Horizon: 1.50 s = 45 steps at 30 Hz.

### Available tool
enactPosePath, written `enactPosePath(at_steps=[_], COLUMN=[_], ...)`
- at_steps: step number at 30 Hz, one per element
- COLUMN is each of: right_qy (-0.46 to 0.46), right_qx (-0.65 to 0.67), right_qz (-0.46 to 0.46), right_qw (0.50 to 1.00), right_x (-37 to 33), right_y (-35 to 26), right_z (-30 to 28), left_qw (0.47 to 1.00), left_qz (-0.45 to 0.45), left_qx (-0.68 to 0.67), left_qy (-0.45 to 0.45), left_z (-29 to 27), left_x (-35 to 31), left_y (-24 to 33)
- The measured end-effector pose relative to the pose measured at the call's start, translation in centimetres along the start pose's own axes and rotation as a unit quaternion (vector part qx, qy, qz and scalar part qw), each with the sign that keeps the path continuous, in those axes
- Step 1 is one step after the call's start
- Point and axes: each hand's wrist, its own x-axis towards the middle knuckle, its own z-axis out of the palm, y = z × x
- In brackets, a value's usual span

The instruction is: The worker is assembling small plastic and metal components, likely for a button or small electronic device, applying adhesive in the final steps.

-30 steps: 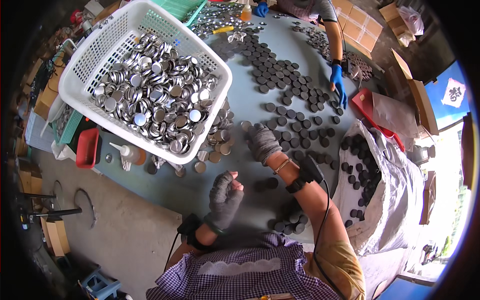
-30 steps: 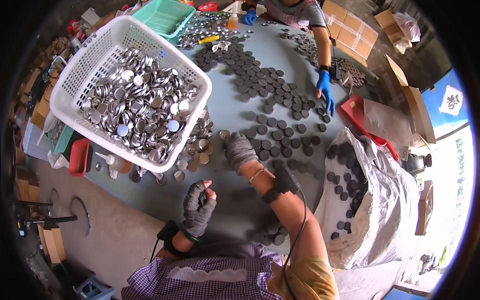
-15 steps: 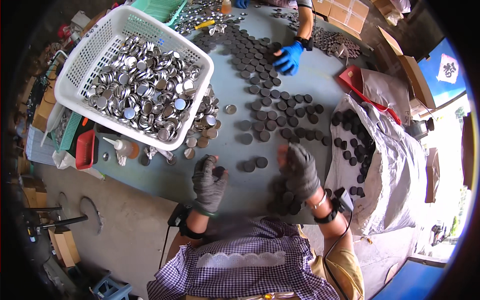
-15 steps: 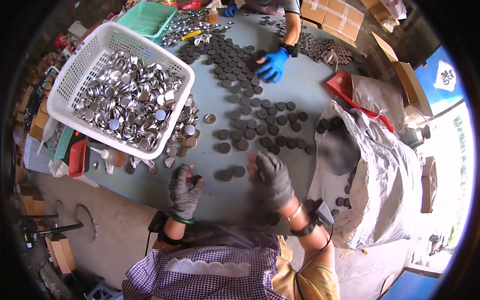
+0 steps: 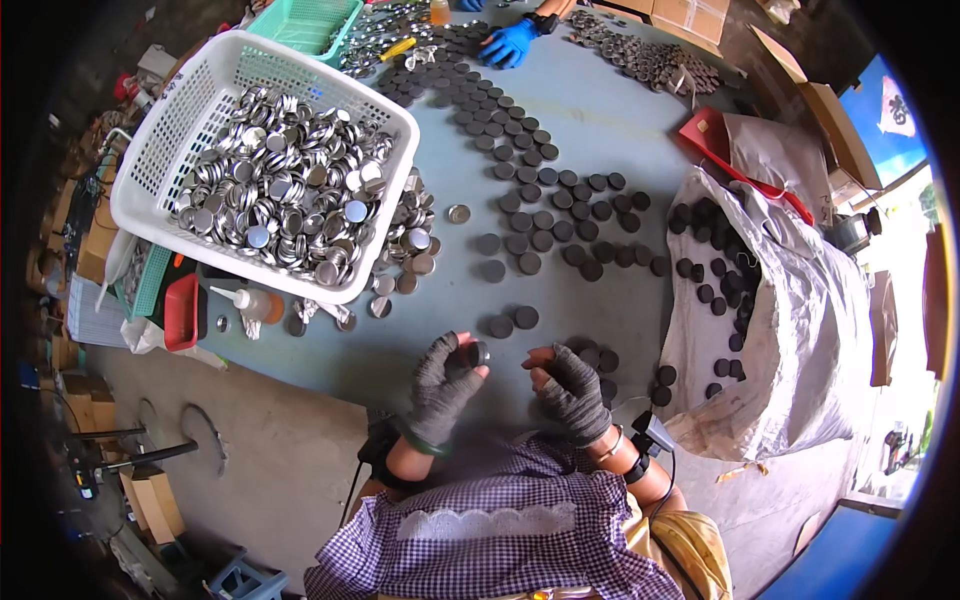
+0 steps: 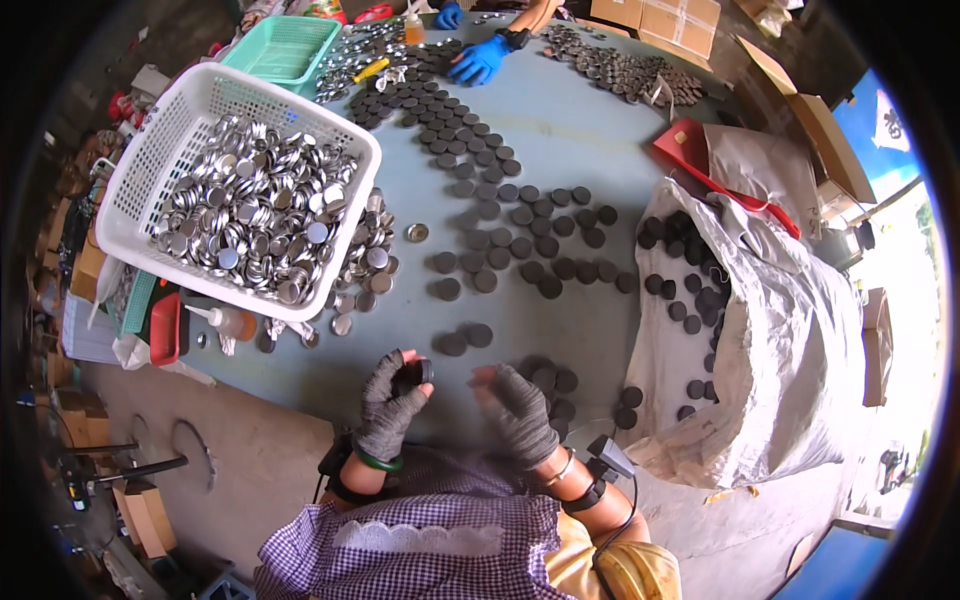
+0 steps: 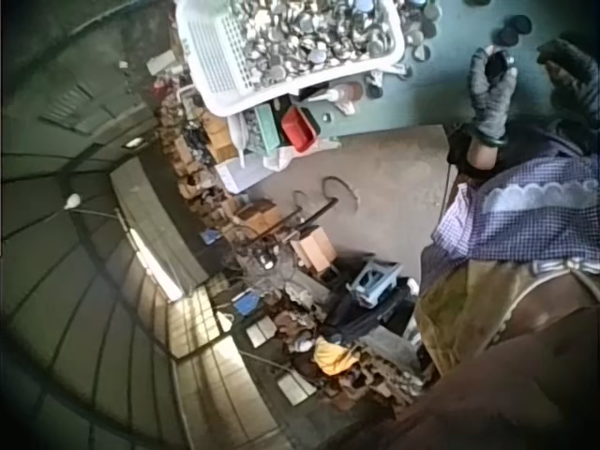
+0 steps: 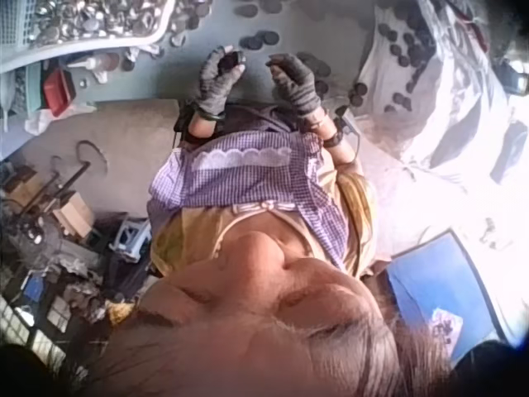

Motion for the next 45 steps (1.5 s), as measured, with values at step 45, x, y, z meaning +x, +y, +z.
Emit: enactPosePath(at_steps=[45], right_qy=[-0.089], right_qx=[-0.177], right_qz=[-0.246], right_qw=[0.949], right_x=[0.9], right_y=[-1.8], right_z=[0.0], left_qw=[0.94], left_qz=[0.275], left_qx=[0.176], left_qy=[-0.096], left_z=[1.4], left_x=[-0.7], left_y=[4.3])
